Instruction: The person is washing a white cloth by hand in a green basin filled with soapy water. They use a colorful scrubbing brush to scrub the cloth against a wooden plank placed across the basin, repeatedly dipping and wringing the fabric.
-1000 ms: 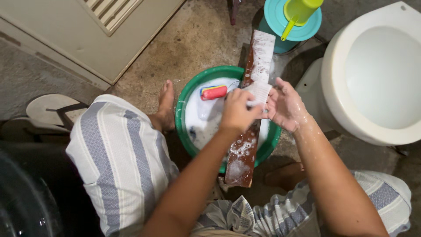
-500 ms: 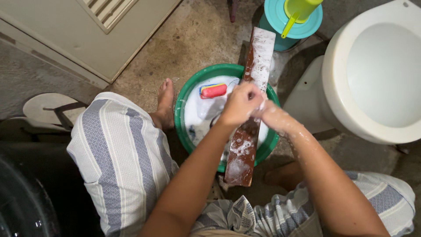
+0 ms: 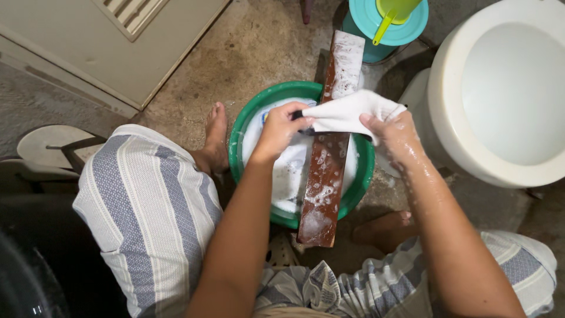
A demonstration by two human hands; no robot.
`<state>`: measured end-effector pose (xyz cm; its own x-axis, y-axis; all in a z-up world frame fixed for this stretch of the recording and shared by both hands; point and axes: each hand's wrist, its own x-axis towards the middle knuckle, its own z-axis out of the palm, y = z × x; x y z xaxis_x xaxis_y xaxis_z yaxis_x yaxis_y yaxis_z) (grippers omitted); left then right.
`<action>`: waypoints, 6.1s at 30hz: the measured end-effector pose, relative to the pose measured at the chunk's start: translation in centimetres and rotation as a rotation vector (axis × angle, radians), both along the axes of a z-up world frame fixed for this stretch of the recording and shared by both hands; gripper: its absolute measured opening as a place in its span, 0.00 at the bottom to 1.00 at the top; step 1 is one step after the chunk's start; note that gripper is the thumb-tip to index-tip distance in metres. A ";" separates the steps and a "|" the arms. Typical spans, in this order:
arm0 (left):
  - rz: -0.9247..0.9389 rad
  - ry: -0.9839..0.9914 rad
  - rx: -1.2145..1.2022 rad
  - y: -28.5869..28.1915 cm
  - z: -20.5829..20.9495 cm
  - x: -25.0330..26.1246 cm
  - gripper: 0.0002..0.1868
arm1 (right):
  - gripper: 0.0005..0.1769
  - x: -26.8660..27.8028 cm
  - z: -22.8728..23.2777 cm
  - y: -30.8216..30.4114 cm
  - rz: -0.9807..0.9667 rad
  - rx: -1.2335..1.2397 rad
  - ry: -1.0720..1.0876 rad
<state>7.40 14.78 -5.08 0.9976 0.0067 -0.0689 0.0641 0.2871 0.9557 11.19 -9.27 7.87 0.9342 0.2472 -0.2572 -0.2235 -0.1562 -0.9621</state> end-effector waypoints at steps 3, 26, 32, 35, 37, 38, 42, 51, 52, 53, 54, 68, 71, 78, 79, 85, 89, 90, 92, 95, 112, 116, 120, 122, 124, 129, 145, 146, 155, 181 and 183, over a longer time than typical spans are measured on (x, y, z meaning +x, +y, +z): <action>0.450 -0.570 0.407 -3.0 2.0 0.8 0.16 | 0.16 -0.3 -2.8 0.5 -0.128 0.054 0.117; 0.524 -0.430 0.751 -11.0 3.5 -3.7 0.09 | 0.10 -1.8 -15.2 2.4 -0.039 0.233 0.393; 0.545 -0.192 0.504 -8.3 3.2 -2.9 0.06 | 0.11 -2.2 -11.7 4.1 0.152 0.139 0.300; 0.432 -0.517 0.625 -15.6 8.7 -8.6 0.06 | 0.12 -1.8 -11.2 0.8 0.498 -0.038 -0.370; 0.422 -0.616 0.713 -15.9 9.7 -8.8 0.06 | 0.14 -1.8 -11.3 0.5 0.472 -0.046 -0.380; 0.451 -0.604 0.760 -14.7 8.7 -7.8 0.05 | 0.14 -1.8 -11.2 1.1 0.327 0.002 -0.167; 0.601 -0.423 0.893 -6.9 0.9 -0.9 0.08 | 0.16 -1.9 -9.3 4.8 -0.246 0.209 0.677; 0.554 0.189 -0.464 0.4 -5.0 1.1 0.21 | 0.22 -1.9 -6.0 1.0 -0.034 0.224 0.230; 0.508 0.187 -0.401 0.1 -6.0 1.1 0.21 | 0.21 -1.8 -6.4 0.8 -0.012 0.176 0.223; 0.459 0.188 -0.342 -0.7 -7.8 1.0 0.21 | 0.20 -1.9 -7.0 0.6 0.006 0.124 0.218; 0.410 0.188 -0.282 -1.2 -10.2 0.8 0.22 | 0.20 -2.0 -7.6 0.4 0.025 0.072 0.213; 0.701 1.128 -0.374 -2.5 -31.1 -9.6 0.18 | 0.14 -3.6 -11.4 -0.1 -0.001 -0.128 0.187; 0.450 0.794 -0.758 -4.3 -28.0 -7.4 0.22 | 0.15 -4.0 -12.0 -0.4 -0.042 -0.155 0.214; -0.438 0.499 -0.528 -8.2 -8.0 2.6 0.21 | 0.17 -2.0 -16.5 -3.6 -0.119 -0.108 0.232; -0.411 0.482 -0.292 -8.9 -5.9 3.2 0.17 | 0.16 -1.5 -16.9 -4.2 -0.116 -0.175 0.274; 0.076 -0.072 0.207 -7.3 -1.1 3.5 0.13 | 0.17 -1.2 -11.2 -0.6 -0.082 0.121 0.360; -0.081 0.014 0.294 -3.5 1.0 0.9 0.17 | 0.19 -1.0 -5.2 1.3 -0.073 0.290 0.279; -0.104 0.036 0.297 -2.7 1.3 0.4 0.17 | 0.19 -0.7 -4.4 1.4 -0.094 0.320 0.268; -0.115 0.056 0.206 -1.4 1.7 -0.4 0.16 | 0.18 -0.4 -3.6 1.5 -0.121 0.359 0.282; 0.120 0.041 -0.002 -1.4 2.6 -0.5 0.14 | 0.17 -0.5 -4.7 1.8 -0.109 0.302 0.283; 0.648 -0.221 0.681 -8.4 0.2 -0.6 0.11 | 0.03 -2.7 -13.4 5.8 -0.156 0.344 0.700; 0.519 -0.501 0.740 -16.1 2.2 -4.8 0.10 | 0.05 -4.1 -12.6 0.9 0.234 0.259 -0.057; 0.562 -0.442 0.828 -12.3 -2.3 -1.0 0.10 | 0.08 -3.1 -14.1 3.2 0.107 0.404 0.268; 0.630 -0.279 0.821 -8.8 -3.8 0.5 0.10 | 0.09 -2.3 -14.7 5.6 -0.135 0.342 0.775; 0.695 -0.156 0.783 -7.3 -3.7 0.2 0.10 | 0.10 -2.9 -14.9 5.8 -0.155 0.218 0.827; 0.580 -0.395 0.762 -13.4 -0.4 -3.6 0.11 | 0.09 -3.6 -14.3 3.3 0.031 0.267 0.198; 0.747 0.193 -0.579 0.8 -2.6 1.4 0.18 | 0.18 -0.4 -1.3 1.0 -0.144 0.032 0.291; 0.743 0.155 -0.597 1.4 -1.9 1.5 0.20 | 0.18 -0.2 -0.7 0.2 -0.091 0.061 0.226; 0.435 0.070 -0.117 1.4 -0.1 1.9 0.15 | 0.24 -0.8 0.9 -0.8 0.149 -0.127 0.003; 0.317 -0.539 0.550 -14.9 4.1 -4.9 0.14 | 0.17 -4.1 -8.2 0.2 -0.028 0.225 0.128; 0.374 -0.601 0.695 -14.1 3.1 -4.4 0.13 | 0.17 -4.1 -9.5 -0.2 0.082 0.236 0.048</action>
<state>2.99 0.70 -2.00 0.7907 0.1756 0.5864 -0.4669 -0.4465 0.7633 7.05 -9.43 -1.59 0.8967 0.3799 -0.2270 -0.2657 0.0519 -0.9626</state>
